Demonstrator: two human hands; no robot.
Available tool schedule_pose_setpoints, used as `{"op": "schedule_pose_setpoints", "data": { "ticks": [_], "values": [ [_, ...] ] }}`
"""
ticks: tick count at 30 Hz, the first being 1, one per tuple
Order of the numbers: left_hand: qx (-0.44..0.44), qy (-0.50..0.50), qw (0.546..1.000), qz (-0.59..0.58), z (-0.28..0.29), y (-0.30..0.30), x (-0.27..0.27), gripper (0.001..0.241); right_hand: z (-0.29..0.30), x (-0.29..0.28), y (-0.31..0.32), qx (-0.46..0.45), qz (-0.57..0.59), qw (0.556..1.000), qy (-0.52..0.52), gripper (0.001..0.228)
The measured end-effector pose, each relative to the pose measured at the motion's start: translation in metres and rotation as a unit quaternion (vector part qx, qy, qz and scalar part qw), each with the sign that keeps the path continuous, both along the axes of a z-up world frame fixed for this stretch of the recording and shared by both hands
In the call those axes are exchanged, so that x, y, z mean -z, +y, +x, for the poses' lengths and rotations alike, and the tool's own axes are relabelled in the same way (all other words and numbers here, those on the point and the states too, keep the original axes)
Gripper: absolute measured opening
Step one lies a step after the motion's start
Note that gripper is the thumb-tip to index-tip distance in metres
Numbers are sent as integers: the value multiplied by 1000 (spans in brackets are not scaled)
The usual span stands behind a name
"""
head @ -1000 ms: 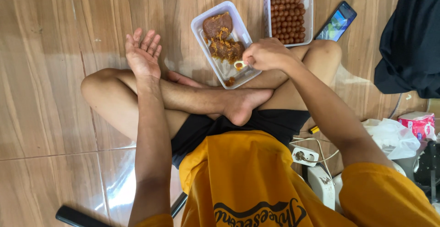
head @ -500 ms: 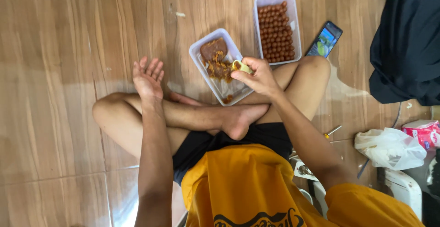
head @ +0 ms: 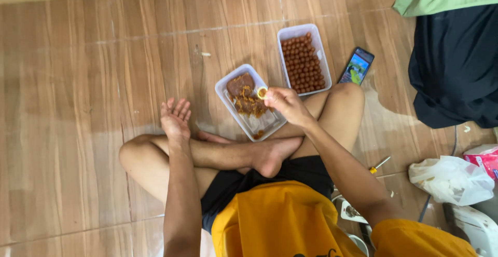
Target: The person scoops a brown paste from a container with a small spoon and rolls it into balls between their hands. They place the finished balls into a separate container and occasionally move balls back into the paste.
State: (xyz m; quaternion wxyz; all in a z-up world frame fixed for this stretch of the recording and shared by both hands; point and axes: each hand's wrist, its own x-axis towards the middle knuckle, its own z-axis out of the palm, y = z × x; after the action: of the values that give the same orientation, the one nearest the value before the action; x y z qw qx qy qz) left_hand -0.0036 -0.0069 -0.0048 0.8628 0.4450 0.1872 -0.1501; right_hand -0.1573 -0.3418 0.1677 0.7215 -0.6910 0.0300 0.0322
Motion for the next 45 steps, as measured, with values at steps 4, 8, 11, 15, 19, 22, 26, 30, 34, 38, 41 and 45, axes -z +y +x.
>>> {"op": "schedule_pose_setpoints", "data": {
  "ticks": [4,8,11,15,19,22,26,30,34,38,41,45],
  "values": [
    [1,8,1000,10,1,0,-2,55,2,14,-2,82,-186,978,-46,41],
    [1,20,1000,6,1,1,1,54,1,12,-3,67,-47,996,-27,37],
    [2,17,1000,8,1,0,-2,54,-3,3,-3,64,-31,997,7,33],
    [2,14,1000,10,1,-1,-4,54,-3,4,-7,71,-47,993,-79,29],
    [-3,20,1000,12,0,-2,-6,53,-6,2,-11,134,-124,982,-46,26],
    [-7,20,1000,14,-1,-3,-8,53,-7,27,-18,164,-82,983,-12,29],
    [-16,10,999,27,-3,-5,-18,53,-7,48,-16,180,-23,983,23,34],
    [-15,-33,998,53,-21,-23,-50,52,-10,52,-11,174,-47,983,20,32],
    [21,-79,996,-31,-67,-77,-117,53,-8,36,2,158,-115,980,38,35],
    [74,-95,985,-121,-116,-143,-173,64,-9,8,37,156,-417,890,-98,22],
    [20,-86,980,-179,-125,-181,-150,63,-13,-33,63,139,-524,811,-222,18],
    [-23,16,986,-167,-109,-186,-138,56,-12,-32,61,105,-555,815,-128,20]
  ]
}}
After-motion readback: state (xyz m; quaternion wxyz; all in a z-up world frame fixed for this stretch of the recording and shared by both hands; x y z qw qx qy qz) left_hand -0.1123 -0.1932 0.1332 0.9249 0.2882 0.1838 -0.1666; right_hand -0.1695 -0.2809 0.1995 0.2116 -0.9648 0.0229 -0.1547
